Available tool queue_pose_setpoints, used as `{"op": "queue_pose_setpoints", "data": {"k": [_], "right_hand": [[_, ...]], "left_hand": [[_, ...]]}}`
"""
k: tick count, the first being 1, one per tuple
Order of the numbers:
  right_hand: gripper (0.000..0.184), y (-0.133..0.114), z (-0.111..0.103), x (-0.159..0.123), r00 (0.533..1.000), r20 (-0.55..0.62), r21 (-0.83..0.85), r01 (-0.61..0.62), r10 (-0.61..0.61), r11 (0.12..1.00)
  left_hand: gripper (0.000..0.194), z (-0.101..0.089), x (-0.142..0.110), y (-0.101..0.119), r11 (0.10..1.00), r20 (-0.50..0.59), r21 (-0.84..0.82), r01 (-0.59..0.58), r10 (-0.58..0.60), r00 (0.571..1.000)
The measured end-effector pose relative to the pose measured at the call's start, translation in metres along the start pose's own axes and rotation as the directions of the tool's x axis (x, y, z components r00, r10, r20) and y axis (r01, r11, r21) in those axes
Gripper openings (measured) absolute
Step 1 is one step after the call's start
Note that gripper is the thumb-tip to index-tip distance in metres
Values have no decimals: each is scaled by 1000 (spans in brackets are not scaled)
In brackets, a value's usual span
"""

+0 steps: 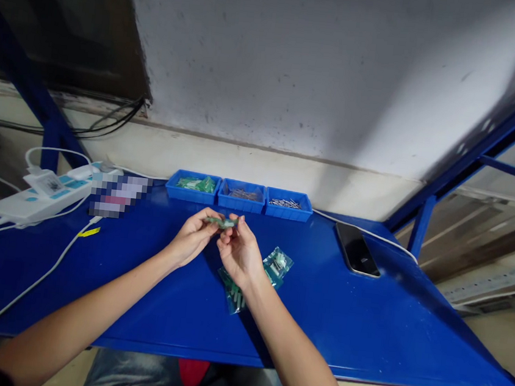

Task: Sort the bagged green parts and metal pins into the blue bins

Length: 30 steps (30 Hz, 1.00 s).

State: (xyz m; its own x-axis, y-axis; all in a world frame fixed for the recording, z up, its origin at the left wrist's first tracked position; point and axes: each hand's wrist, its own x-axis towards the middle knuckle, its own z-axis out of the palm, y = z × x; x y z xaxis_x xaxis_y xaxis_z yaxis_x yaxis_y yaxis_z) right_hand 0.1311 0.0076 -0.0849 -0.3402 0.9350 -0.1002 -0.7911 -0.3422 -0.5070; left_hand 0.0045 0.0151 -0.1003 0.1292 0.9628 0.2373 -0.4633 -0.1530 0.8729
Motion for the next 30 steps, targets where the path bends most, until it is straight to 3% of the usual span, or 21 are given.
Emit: {"op": "queue_pose_setpoints", "data": {"k": [5,13,18,22,24,27,30], "right_hand": [[16,1,-1,0,999,36,-12,10,-9,1000],[11,1,-1,-2,999,35,-69,42,-40,997],[28,-3,3,-4,997,40,-134,65,-60,989],[35,-5,1,0,993,1,-241,118,-121,963],[28,-4,-7,6,975,-47,-383,183,-217,905],[19,0,-22,15,914,-59,-662,265,-400,702],[16,3,-33,21,863,-33,-757,307,-503,577]], "left_hand": [[21,-8,3,-1,989,11,115,-93,93,996],[23,-6,1,5,941,3,305,-149,155,988],[23,-9,4,5,939,-23,316,-134,149,989],[19,-20,11,9,879,-87,456,-140,200,976],[17,-30,15,10,826,-161,548,-135,263,951],[16,-50,24,12,742,-268,657,-133,395,879],[17,-72,39,16,666,-326,737,-112,496,805]]}}
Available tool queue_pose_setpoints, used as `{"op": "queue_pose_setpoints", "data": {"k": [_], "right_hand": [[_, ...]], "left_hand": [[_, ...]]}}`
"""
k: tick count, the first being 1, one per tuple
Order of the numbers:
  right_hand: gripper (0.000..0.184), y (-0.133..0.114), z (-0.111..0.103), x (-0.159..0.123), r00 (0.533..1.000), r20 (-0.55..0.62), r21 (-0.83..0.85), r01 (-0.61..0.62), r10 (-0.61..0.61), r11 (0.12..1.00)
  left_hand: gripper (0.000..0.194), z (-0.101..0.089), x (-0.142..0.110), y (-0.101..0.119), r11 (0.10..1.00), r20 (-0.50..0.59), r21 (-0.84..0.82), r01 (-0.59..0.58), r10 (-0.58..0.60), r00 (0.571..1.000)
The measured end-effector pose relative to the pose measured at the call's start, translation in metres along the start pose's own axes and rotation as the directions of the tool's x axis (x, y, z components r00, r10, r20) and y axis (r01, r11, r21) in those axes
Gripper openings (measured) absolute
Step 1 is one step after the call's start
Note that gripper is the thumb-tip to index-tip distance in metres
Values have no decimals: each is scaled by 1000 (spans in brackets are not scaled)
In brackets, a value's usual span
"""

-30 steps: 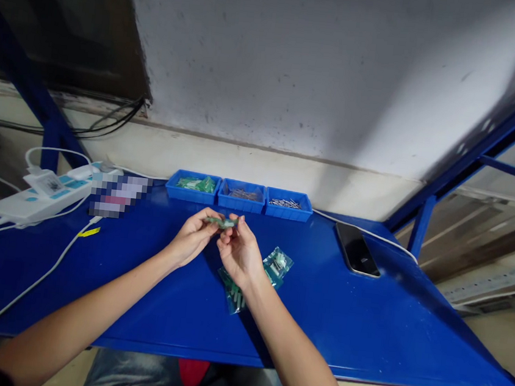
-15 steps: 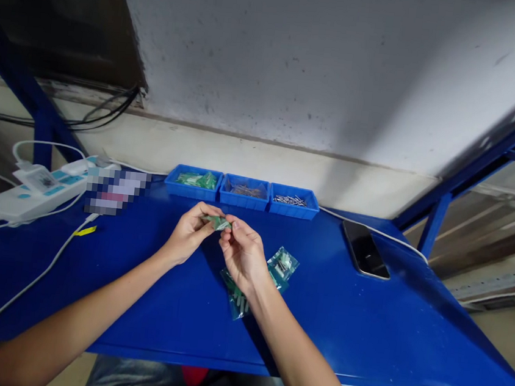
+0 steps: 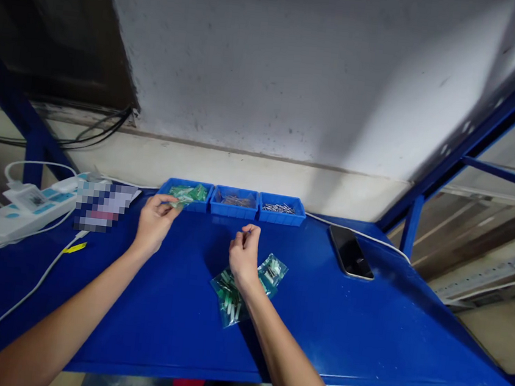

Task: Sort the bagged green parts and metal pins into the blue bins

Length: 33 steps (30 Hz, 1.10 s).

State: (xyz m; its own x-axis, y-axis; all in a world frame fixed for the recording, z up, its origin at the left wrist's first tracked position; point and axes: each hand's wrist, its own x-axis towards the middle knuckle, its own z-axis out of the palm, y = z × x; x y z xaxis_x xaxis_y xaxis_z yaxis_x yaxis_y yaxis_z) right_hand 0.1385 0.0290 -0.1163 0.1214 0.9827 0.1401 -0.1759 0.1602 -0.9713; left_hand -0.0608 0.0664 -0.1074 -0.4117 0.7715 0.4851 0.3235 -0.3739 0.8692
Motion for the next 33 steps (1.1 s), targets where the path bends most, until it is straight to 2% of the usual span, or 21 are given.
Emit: {"op": "queue_pose_setpoints", "data": {"k": [3,6,8,10,11,13,15,17,21,23,25,26,29,33], "right_hand": [[16,1,-3,0,998,-29,-49,58,-60,997],[14,-1,-6,1,975,-17,-239,211,-221,948],[18,-1,-8,2,936,19,-400,329,-351,855],[27,1,-9,4,911,43,-510,373,-411,775],[30,3,-9,5,909,49,-543,373,-415,752],[30,3,-10,5,913,67,-578,364,-403,730],[28,2,-10,4,915,87,-588,367,-394,721],[28,-2,-12,4,915,98,-605,366,-391,707],[27,-8,-20,11,907,64,-644,357,-417,676],[25,-8,-26,16,899,31,-653,350,-438,672],[24,-7,-31,20,906,14,-661,327,-424,676],[24,-6,-33,21,915,18,-665,312,-404,679],[26,0,-33,20,939,60,-674,289,-340,680],[31,6,-27,16,944,107,-673,301,-313,676]], "left_hand": [[18,-2,30,-7,998,-23,62,-14,16,1000],[25,2,52,-3,988,54,146,-45,37,998],[32,7,48,4,978,115,195,-69,47,992],[31,14,24,12,967,183,227,-118,77,980],[29,17,7,16,946,258,257,-196,128,958],[21,23,-34,23,909,406,269,-319,193,893],[21,29,-68,30,872,630,247,-423,187,754],[26,32,-89,36,850,737,245,-466,149,660],[33,32,-94,43,817,853,212,-535,112,510],[35,29,-88,41,813,873,209,-544,96,478],[36,26,-82,37,814,873,226,-536,75,481],[36,25,-79,34,816,866,241,-525,64,497],[38,21,-69,25,839,818,301,-453,16,575],[46,17,-58,19,897,732,325,-302,-36,680]]}}
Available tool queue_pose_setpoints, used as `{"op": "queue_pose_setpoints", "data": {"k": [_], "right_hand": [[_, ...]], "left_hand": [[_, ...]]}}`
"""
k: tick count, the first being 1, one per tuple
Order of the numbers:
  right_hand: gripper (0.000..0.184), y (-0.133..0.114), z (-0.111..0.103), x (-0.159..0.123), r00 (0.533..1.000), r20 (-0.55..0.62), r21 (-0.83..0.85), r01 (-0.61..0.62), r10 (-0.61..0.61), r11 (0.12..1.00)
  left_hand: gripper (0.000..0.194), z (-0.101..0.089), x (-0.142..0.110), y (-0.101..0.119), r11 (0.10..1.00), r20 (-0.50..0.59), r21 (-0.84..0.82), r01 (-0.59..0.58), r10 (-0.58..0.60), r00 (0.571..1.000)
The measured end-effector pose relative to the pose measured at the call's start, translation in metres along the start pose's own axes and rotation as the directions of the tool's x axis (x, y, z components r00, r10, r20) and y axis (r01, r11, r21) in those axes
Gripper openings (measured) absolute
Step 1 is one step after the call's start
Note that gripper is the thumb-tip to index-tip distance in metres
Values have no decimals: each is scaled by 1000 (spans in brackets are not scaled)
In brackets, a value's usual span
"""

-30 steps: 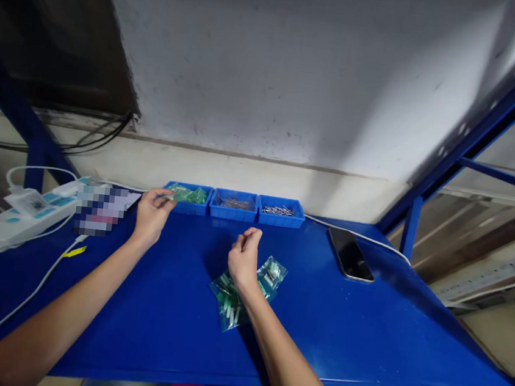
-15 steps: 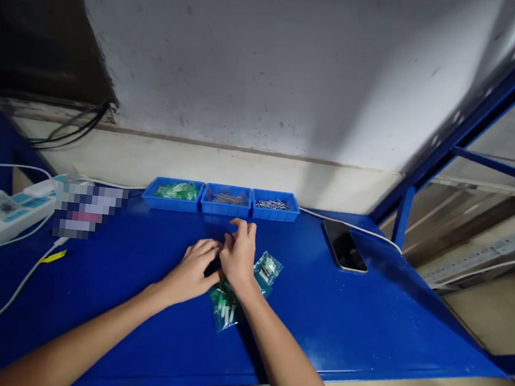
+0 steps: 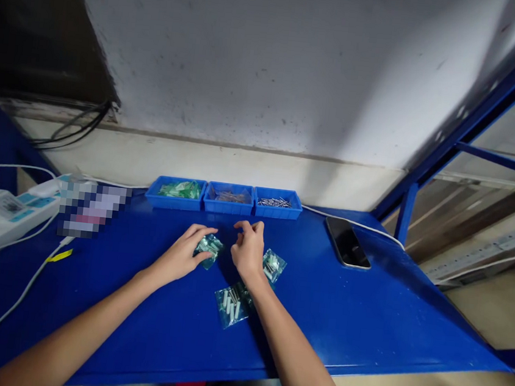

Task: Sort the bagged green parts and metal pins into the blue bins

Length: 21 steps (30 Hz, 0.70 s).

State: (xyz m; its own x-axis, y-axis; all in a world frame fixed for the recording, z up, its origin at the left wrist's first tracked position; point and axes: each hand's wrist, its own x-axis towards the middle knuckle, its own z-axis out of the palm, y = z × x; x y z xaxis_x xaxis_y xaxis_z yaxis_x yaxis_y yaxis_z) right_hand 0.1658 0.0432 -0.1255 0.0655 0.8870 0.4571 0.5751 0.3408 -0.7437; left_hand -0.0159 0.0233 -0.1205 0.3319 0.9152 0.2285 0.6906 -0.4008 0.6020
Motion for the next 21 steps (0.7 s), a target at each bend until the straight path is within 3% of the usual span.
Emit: {"op": "queue_pose_setpoints", "data": {"k": [4,8,13,18,21], "right_hand": [[28,-3,4,-1,1000,21,39,4,-5,999],[15,-11,3,-2,996,79,80,33,-39,996],[19,-26,5,-9,973,204,158,74,-106,985],[24,-24,8,-9,978,202,308,-122,60,944],[32,-21,8,-7,938,315,434,-280,148,856]], "left_hand": [[50,-4,2,0,995,-102,-85,43,-52,993],[29,-1,4,4,990,-180,-138,-31,6,984],[16,2,5,10,951,-188,-304,-52,-7,982],[13,-1,5,13,892,-178,-450,-43,-42,983],[13,-3,4,17,883,-190,-467,-56,-38,981]]}}
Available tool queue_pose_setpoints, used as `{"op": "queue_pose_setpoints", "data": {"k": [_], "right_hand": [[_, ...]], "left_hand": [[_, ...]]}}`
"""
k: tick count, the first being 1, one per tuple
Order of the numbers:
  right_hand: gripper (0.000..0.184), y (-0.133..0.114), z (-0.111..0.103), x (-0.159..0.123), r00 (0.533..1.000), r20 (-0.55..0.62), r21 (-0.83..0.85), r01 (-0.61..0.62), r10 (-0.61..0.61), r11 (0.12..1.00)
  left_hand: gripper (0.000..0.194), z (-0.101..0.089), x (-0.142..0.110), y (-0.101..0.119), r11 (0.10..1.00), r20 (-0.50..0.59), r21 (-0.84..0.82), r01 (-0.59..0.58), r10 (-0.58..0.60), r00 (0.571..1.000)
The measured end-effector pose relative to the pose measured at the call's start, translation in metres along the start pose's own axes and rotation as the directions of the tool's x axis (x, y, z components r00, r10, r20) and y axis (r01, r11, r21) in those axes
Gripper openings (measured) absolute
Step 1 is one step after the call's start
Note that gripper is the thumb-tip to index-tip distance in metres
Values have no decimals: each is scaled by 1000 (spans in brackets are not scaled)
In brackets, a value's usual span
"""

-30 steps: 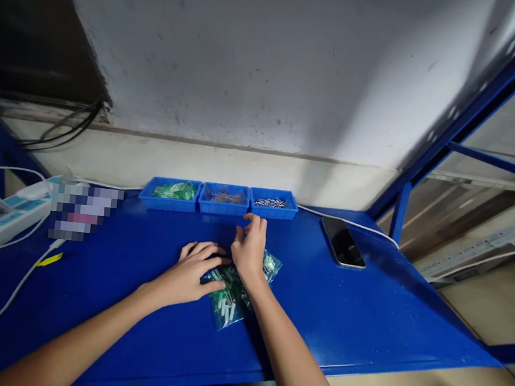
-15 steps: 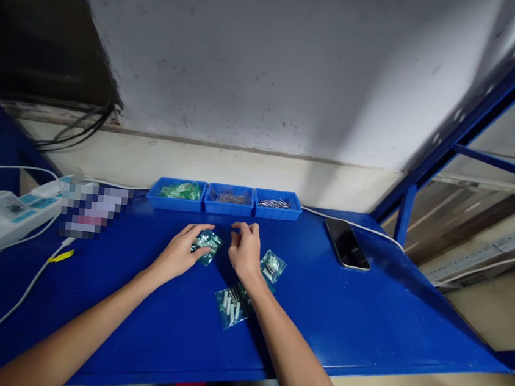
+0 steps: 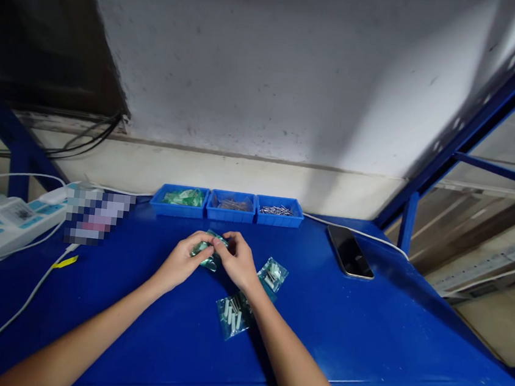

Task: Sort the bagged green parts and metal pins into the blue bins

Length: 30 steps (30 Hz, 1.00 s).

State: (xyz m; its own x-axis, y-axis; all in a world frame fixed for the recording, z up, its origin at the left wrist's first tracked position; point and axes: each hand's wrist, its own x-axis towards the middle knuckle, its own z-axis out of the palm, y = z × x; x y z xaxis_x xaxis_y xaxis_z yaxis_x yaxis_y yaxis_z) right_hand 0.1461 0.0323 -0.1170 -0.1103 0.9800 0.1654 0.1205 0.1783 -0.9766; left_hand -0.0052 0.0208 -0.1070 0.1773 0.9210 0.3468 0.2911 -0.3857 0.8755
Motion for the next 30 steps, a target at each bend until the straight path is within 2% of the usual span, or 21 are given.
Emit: {"op": "queue_pose_setpoints", "data": {"k": [3,6,9,11,14,16,18,19,21,23,25,27,30], "right_hand": [[32,-2,-1,-1,994,100,94,-50,41,994],[30,-7,0,-3,988,154,94,-37,23,995],[31,-10,3,-5,986,164,93,-34,18,995],[36,-10,5,-4,987,139,174,-99,75,980],[47,-11,6,-3,956,128,347,-291,262,891],[51,-12,5,-3,899,206,425,-438,387,792],[47,-15,3,-4,854,300,491,-521,426,698],[42,-17,3,-4,857,311,534,-515,410,671],[32,-19,4,-5,899,251,626,-434,359,648],[39,-18,5,-5,933,118,690,-323,340,648],[48,-15,6,-4,939,5,705,-247,343,665],[44,-11,6,-2,950,-67,661,-188,306,727],[26,-8,5,-1,983,-113,487,-75,148,870]], "left_hand": [[12,-1,-1,4,1000,12,-2,-9,9,1000],[12,-2,-1,6,999,26,12,-38,38,999],[11,-3,-1,5,996,9,49,-72,71,997],[10,-3,-2,3,993,-45,89,-80,85,995],[24,-1,-4,0,990,-154,104,-93,108,982],[40,0,-5,0,988,-172,92,-126,140,975],[43,0,-7,2,976,-139,131,-173,190,972],[38,-1,-7,4,965,-111,168,-201,221,969],[26,-2,-7,7,934,-39,249,-258,275,961],[29,-2,-7,8,908,25,303,-288,295,955],[33,-2,-7,9,903,40,330,-276,279,960],[32,-2,-7,8,907,-7,346,-241,259,966],[19,-3,-4,7,941,-94,304,-145,181,979]]}}
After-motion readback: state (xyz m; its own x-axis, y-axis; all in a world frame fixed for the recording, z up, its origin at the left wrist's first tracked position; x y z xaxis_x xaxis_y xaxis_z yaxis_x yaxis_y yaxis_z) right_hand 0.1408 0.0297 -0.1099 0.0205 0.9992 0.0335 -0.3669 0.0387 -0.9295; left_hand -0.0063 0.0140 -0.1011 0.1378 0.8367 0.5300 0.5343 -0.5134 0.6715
